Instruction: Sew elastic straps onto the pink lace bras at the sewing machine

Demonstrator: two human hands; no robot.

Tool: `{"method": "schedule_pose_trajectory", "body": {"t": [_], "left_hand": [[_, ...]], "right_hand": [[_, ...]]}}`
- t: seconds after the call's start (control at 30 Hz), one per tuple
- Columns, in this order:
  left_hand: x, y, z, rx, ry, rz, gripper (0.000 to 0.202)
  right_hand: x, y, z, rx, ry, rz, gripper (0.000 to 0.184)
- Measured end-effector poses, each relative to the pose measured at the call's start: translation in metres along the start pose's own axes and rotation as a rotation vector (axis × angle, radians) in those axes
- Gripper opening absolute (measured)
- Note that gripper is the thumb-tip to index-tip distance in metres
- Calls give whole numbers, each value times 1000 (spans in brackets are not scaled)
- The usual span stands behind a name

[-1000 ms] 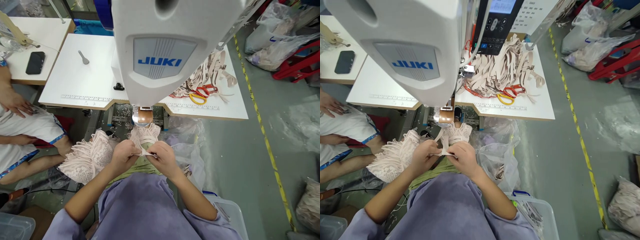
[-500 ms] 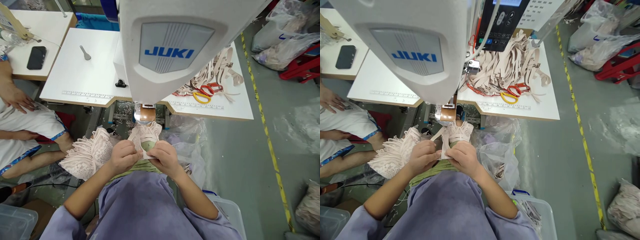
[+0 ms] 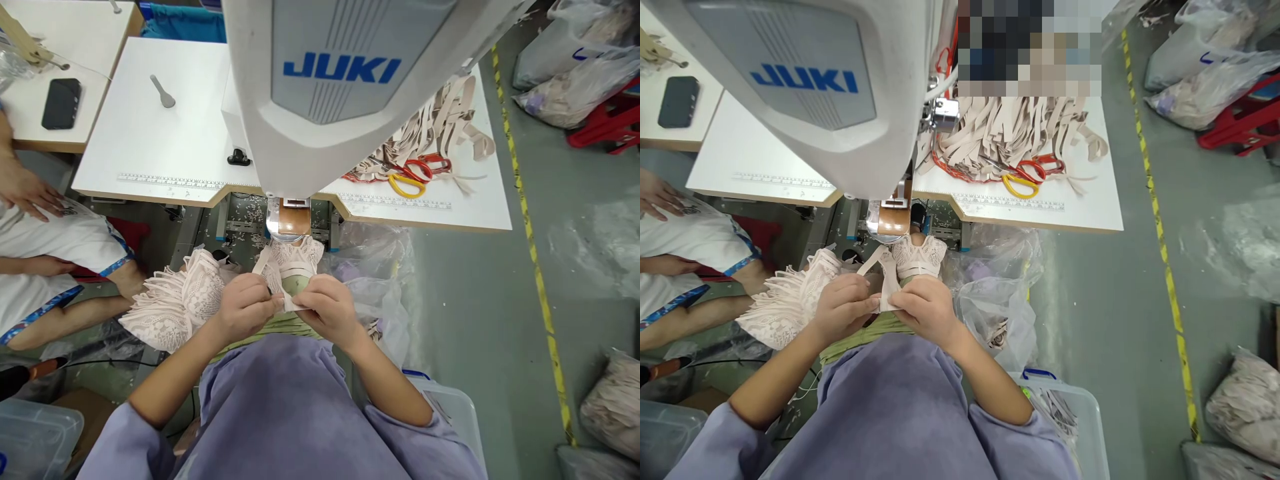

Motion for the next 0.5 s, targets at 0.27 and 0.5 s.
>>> {"method": "schedule_pose_trajectory", "body": {"t": [0.27,0.5], "left_hand": [[38,-49,-44,-663,-97,1,62],[139,-152,-79,-763,5,-195,77]], "right_hand": [[29,-65,67,1081,614,87,24],[29,-107,26,1456,1032,213,51]]}}
Point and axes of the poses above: each hand's wrist, its own y-axis towards the middle knuckle, its own x-axis out of the palm, z = x × y, the point moved 9 cm from there along y, towards the middle knuckle, and after that the axes turned 4 degrees about -y, right-handed, at the moved point
